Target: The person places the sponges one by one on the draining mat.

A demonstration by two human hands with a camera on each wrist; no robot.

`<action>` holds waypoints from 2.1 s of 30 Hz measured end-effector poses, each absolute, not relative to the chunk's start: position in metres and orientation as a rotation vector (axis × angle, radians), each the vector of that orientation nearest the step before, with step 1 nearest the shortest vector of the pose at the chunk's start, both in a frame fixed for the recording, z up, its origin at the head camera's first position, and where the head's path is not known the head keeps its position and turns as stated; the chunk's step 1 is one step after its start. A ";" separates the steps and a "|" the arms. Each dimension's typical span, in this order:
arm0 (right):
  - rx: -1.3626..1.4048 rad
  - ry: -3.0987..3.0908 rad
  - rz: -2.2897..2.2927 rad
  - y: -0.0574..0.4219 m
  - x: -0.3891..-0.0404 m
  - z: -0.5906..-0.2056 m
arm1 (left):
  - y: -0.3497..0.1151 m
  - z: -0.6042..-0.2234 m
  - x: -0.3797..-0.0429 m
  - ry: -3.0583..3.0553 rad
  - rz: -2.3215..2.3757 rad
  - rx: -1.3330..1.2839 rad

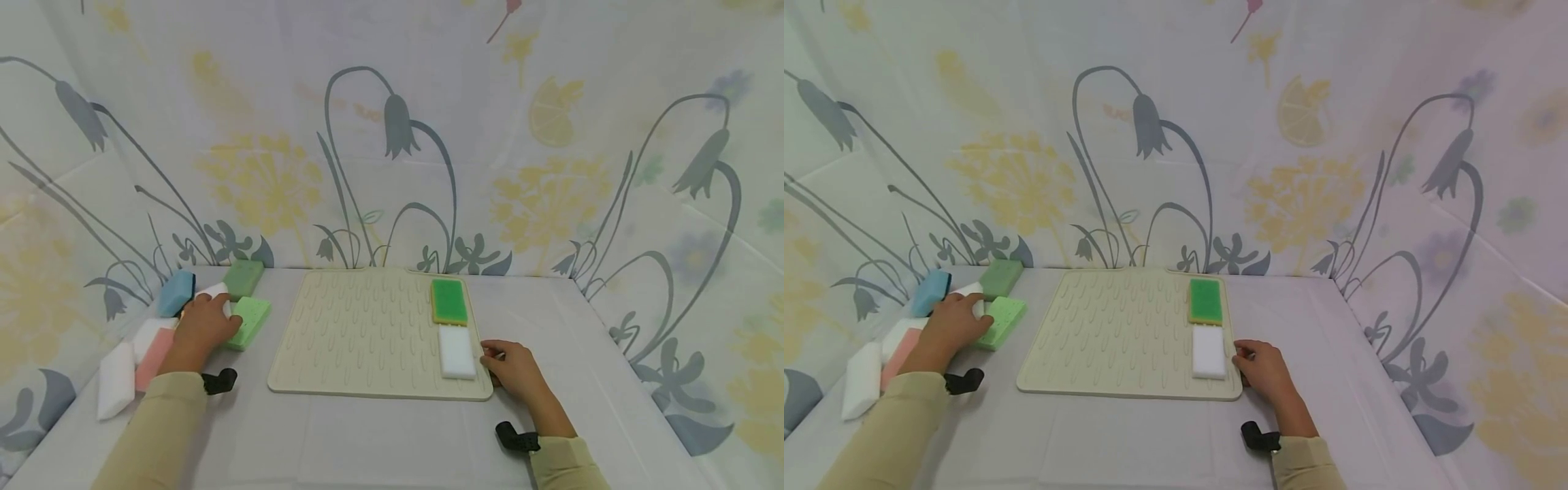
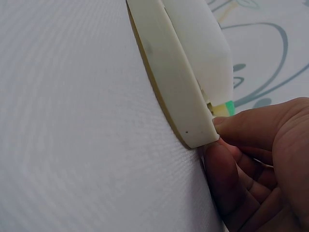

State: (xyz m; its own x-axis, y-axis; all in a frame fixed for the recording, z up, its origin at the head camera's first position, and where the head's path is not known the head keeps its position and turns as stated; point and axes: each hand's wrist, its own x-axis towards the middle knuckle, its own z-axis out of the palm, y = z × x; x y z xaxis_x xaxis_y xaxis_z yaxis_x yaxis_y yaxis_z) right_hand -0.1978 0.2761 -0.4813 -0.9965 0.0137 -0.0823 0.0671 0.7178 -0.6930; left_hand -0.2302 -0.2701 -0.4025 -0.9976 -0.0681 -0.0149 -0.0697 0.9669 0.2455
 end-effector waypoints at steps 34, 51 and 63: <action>0.054 2.824 -1.184 0.275 -0.196 -0.477 | -0.209 -0.402 -0.236 3.173 0.441 0.072; 0.082 2.786 -1.233 0.274 -0.195 -0.477 | -0.161 -0.406 -0.244 3.158 0.468 0.159; 0.055 2.807 -1.206 0.274 -0.196 -0.476 | -0.124 -0.412 -0.252 3.177 0.452 0.282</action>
